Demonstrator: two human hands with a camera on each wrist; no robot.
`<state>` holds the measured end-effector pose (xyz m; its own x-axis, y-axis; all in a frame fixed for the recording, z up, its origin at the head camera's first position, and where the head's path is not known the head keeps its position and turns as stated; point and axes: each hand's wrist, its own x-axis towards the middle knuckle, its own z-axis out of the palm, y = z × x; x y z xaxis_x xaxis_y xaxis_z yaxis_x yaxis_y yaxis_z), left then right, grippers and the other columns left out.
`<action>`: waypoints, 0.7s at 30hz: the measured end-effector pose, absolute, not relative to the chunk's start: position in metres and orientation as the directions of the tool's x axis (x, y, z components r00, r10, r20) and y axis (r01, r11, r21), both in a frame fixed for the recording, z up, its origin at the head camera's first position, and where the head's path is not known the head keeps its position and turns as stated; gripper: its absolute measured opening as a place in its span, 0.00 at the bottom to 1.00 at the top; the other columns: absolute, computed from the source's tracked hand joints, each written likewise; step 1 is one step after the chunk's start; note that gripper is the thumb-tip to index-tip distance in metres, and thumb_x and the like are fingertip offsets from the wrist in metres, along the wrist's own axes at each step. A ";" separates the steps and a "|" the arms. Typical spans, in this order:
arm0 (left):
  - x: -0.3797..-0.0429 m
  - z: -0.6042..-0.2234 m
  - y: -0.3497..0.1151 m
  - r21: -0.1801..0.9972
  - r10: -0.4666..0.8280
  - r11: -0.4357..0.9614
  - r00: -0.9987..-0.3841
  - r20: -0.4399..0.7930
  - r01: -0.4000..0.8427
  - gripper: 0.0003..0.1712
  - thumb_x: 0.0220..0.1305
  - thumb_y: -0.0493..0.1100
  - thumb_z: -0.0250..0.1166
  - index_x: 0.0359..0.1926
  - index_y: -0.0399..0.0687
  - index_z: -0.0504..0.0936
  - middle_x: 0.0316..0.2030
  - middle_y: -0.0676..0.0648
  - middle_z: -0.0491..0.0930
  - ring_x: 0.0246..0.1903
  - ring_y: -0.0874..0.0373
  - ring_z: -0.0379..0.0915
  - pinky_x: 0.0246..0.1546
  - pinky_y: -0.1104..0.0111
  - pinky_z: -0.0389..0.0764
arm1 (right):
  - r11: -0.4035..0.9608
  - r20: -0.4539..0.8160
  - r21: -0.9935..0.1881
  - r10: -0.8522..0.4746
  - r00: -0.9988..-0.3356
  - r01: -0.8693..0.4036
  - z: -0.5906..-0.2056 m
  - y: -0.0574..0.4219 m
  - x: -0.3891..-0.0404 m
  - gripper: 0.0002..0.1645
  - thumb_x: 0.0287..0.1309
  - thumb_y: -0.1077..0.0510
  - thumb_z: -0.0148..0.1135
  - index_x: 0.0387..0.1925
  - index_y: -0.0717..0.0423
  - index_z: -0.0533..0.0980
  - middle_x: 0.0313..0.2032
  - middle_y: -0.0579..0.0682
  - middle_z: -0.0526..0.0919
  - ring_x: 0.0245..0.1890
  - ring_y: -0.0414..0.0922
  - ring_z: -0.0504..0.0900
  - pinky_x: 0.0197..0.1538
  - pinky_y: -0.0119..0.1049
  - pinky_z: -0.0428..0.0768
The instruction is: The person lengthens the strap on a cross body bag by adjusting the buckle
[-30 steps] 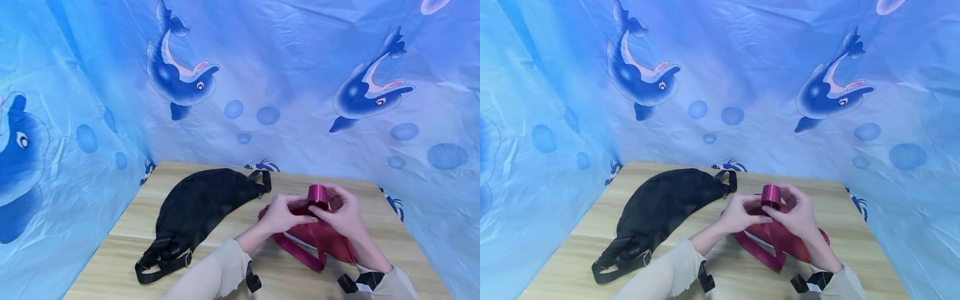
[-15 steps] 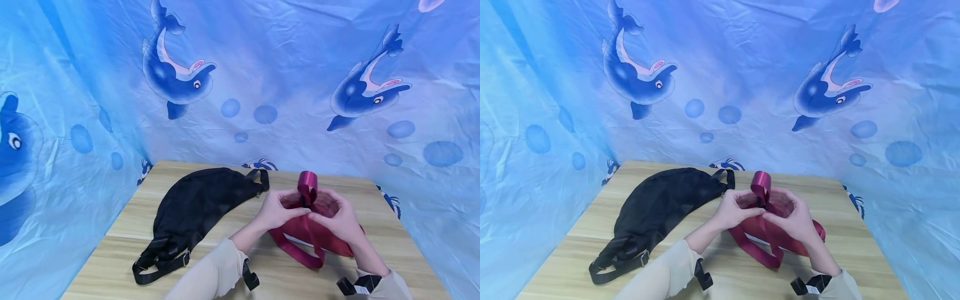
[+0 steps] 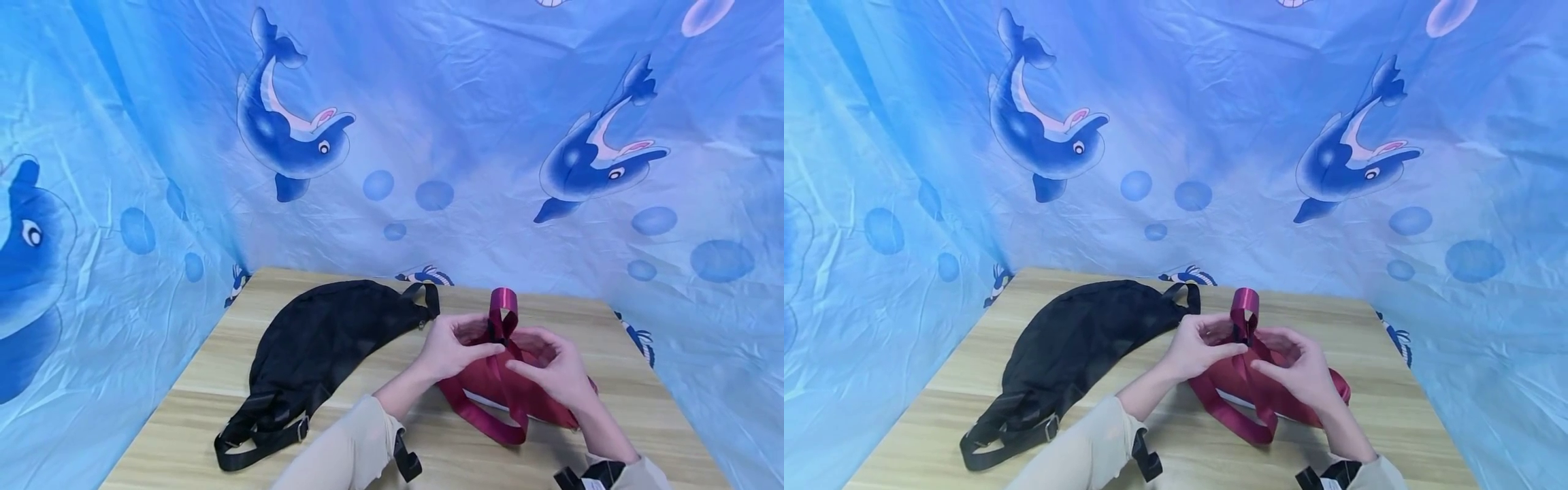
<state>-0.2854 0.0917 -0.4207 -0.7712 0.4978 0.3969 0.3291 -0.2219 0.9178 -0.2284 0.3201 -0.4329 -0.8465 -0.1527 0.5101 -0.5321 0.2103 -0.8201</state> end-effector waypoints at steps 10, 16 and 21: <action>-0.283 -0.425 0.091 0.913 0.492 -0.232 -0.769 0.408 0.336 0.25 0.61 0.33 0.78 0.60 0.40 0.87 0.54 0.37 0.90 0.48 0.70 0.88 0.56 0.71 0.87 | 0.195 0.542 -0.806 -0.135 -0.830 -0.558 -0.441 0.317 -0.230 0.28 0.50 0.84 0.71 0.54 0.72 0.81 0.48 0.40 0.92 0.49 0.33 0.90 0.55 0.26 0.86; -0.282 -0.425 0.091 0.912 0.507 -0.231 -0.758 0.410 0.339 0.26 0.61 0.33 0.78 0.61 0.40 0.87 0.54 0.37 0.89 0.50 0.66 0.89 0.56 0.71 0.87 | 0.189 0.570 -0.783 -0.164 -0.805 -0.593 -0.442 0.314 -0.229 0.32 0.48 0.85 0.71 0.57 0.73 0.79 0.51 0.41 0.91 0.52 0.34 0.89 0.57 0.26 0.86; -0.282 -0.426 0.091 0.911 0.514 -0.232 -0.753 0.412 0.340 0.26 0.62 0.33 0.78 0.62 0.39 0.86 0.55 0.36 0.89 0.52 0.64 0.89 0.57 0.71 0.86 | 0.100 0.609 -0.773 -0.164 -0.776 -0.627 -0.438 0.310 -0.233 0.30 0.48 0.87 0.68 0.56 0.73 0.79 0.51 0.43 0.92 0.52 0.36 0.90 0.57 0.28 0.86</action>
